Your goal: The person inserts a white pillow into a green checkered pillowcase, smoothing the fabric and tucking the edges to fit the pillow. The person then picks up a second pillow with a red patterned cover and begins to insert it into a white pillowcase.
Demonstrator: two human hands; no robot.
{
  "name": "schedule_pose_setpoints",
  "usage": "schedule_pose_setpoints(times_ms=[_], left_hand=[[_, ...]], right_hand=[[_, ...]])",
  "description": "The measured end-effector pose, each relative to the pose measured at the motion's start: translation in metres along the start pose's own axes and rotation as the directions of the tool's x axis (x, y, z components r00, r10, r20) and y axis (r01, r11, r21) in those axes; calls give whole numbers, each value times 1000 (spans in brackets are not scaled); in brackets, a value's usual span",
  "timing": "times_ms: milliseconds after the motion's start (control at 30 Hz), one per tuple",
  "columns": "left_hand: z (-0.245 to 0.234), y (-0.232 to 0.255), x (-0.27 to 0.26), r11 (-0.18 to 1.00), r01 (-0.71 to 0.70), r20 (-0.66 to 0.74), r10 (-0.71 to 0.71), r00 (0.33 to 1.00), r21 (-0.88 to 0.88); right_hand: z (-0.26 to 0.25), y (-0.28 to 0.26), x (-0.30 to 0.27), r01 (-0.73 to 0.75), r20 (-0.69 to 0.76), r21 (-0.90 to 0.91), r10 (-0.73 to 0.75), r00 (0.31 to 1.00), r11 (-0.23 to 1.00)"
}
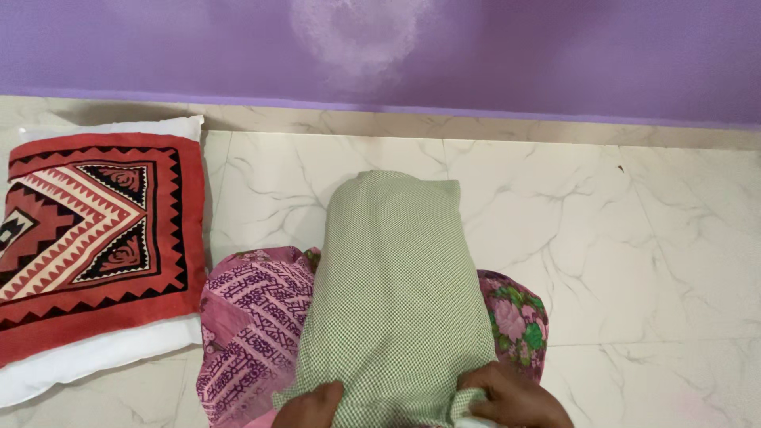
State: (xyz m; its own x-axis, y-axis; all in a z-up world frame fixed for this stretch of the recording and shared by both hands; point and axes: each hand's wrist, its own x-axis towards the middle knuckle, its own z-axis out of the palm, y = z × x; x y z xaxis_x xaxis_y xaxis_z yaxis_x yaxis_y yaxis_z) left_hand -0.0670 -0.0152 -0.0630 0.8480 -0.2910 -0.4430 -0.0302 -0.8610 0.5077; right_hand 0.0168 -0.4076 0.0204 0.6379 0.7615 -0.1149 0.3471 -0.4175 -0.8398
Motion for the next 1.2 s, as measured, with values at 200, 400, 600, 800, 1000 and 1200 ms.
schedule_pose_setpoints(times_ms=[200,400,600,800,1000,1200], left_hand=[[-58,-16,-39,963,-41,116,74,990,-266],[-136,-27,-12,790,-184,-302,-2,953,-585],[-126,-75,185,779,11,-424,-353,834,-627],[-88,-71,276,731,417,8,-491,871,-541],[-66,-77,297,698,374,42,-443,896,-611],[-45,-108,338,742,337,8,-408,913,-580]], right_hand=[[-51,26,-19,75,373,593,-356,857,802],[-72,31,64,-352,-286,309,440,851,883],[-53,110,175,-461,-513,200,494,702,864],[-60,142,189,-725,-405,220,738,541,652],[-63,167,201,-736,-282,283,787,548,615],[-68,200,225,-787,-174,290,839,516,544]])
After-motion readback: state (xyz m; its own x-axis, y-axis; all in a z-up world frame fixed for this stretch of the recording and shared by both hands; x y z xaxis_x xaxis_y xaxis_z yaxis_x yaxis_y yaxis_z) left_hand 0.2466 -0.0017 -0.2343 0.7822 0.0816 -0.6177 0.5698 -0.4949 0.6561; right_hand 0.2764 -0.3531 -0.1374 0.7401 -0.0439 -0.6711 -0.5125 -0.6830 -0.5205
